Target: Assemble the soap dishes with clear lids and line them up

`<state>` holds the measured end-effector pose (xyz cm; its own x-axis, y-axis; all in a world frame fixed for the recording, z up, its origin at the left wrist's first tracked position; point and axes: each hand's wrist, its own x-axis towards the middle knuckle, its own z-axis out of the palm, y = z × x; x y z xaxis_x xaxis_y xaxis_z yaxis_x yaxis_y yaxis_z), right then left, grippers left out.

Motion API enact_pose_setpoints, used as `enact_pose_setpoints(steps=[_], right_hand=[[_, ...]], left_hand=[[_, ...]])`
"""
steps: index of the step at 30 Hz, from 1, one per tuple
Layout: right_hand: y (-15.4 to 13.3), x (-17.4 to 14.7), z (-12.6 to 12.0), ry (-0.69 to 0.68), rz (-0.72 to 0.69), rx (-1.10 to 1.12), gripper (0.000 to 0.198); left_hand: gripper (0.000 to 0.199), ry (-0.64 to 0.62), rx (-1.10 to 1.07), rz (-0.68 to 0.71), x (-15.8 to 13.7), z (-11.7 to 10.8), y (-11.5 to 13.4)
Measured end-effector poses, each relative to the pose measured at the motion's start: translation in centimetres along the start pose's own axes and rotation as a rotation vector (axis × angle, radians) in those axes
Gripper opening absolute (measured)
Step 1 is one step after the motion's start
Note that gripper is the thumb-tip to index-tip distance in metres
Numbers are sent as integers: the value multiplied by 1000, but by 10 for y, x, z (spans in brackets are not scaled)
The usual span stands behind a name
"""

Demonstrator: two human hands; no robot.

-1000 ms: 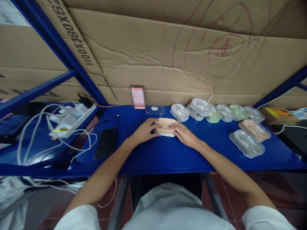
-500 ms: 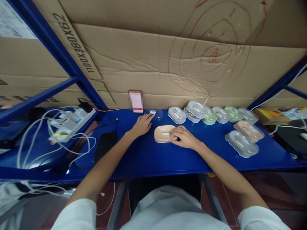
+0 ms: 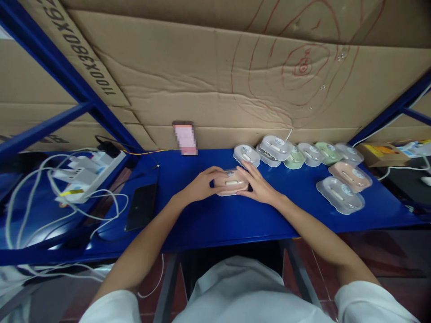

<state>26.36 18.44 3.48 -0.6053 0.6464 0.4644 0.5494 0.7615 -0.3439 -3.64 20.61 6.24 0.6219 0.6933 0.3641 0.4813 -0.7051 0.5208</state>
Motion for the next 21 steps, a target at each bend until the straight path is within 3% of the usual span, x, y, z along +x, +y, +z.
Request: enact_pose_setpoints(steps=[4, 10, 17, 21], right_hand=[[8, -3, 2, -81, 9, 43, 81], [5, -4, 8, -51, -10, -14, 83], [0, -3, 8, -81, -13, -10, 81], [-1, -3, 5, -100, -16, 14, 78]], left_hand=[[44, -11, 58, 56, -2, 10, 8], [41, -64, 125, 69, -1, 5, 11], [49, -190, 390, 75, 1, 0, 22], [45, -192, 500, 107, -6, 6, 21]])
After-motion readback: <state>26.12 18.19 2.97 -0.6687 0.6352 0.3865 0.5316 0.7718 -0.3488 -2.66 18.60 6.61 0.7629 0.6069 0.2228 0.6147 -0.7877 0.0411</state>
